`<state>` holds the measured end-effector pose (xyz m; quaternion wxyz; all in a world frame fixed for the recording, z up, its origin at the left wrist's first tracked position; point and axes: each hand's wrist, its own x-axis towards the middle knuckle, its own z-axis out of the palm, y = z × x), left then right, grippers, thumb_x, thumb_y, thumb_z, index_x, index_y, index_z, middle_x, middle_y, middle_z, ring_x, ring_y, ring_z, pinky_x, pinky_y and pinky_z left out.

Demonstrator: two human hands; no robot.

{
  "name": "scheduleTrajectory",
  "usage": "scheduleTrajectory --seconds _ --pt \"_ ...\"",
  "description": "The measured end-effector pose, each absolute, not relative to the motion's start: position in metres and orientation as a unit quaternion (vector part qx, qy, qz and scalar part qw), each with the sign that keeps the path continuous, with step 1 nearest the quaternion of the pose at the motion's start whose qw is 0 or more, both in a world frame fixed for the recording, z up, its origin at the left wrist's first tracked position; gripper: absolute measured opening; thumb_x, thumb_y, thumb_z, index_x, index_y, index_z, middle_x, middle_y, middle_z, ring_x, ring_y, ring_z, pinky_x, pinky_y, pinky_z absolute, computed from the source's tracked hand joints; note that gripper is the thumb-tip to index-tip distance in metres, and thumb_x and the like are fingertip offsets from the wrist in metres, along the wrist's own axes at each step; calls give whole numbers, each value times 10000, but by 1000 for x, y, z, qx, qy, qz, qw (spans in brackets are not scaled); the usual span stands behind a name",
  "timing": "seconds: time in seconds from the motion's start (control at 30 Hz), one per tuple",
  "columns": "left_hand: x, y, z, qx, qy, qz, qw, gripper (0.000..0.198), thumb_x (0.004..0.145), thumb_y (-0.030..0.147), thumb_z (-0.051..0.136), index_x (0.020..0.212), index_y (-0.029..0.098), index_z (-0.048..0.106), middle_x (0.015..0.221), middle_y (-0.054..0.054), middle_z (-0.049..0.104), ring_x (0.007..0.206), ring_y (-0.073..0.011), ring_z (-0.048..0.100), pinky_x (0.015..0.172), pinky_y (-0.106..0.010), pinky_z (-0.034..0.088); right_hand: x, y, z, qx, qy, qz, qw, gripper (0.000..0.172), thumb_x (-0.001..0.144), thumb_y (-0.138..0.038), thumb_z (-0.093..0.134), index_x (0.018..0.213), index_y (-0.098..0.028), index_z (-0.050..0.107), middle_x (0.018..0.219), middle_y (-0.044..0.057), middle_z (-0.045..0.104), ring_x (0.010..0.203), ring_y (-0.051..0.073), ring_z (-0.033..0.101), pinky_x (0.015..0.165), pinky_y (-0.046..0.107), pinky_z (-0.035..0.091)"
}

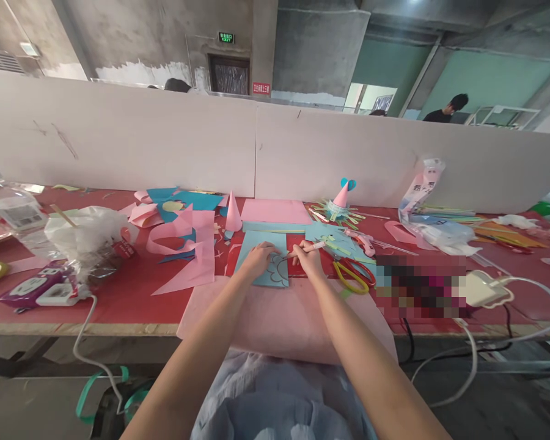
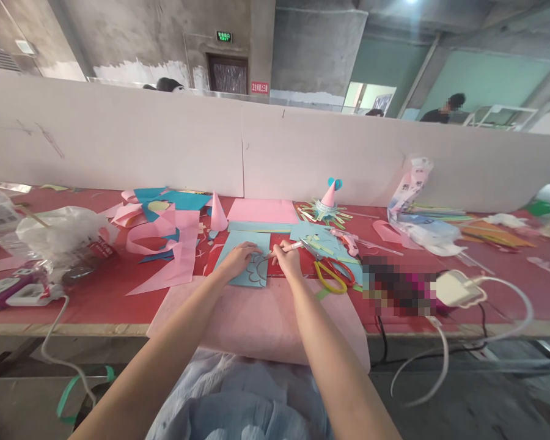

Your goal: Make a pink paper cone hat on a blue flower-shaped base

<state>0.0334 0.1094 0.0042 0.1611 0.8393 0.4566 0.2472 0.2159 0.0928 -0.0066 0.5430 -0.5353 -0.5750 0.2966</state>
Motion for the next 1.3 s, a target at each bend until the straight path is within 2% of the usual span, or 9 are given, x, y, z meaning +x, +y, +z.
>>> scheduleTrajectory --seconds 0.8,1.1,1.3 --pt "33 109 5 839 457 247 162 488 754 15 368 1089 249 635 1226 -38 539 1130 -159 518 1001 -303 383 213 95 -6 -526 -583 282 551 282 771 -419 516 578 -247 403 426 -31 568 417 161 527 475 269 398" --pt "32 108 5 839 454 249 165 492 757 13 355 1084 250 636 1226 -36 538 1131 -158 520 991 -302 392 212 92 -3 -531 -571 301 549 262 753 -364 512 559 -246 382 408 -33 562 400 156 513 459 260 385" --pt "33 108 6 839 454 248 167 490 753 13 357 1080 244 640 1233 -43 535 1131 -163 522 998 -304 385 212 94 -7 -541 -573 271 553 247 765 -372 507 579 -249 400 409 -42 550 423 161 523 491 267 398"
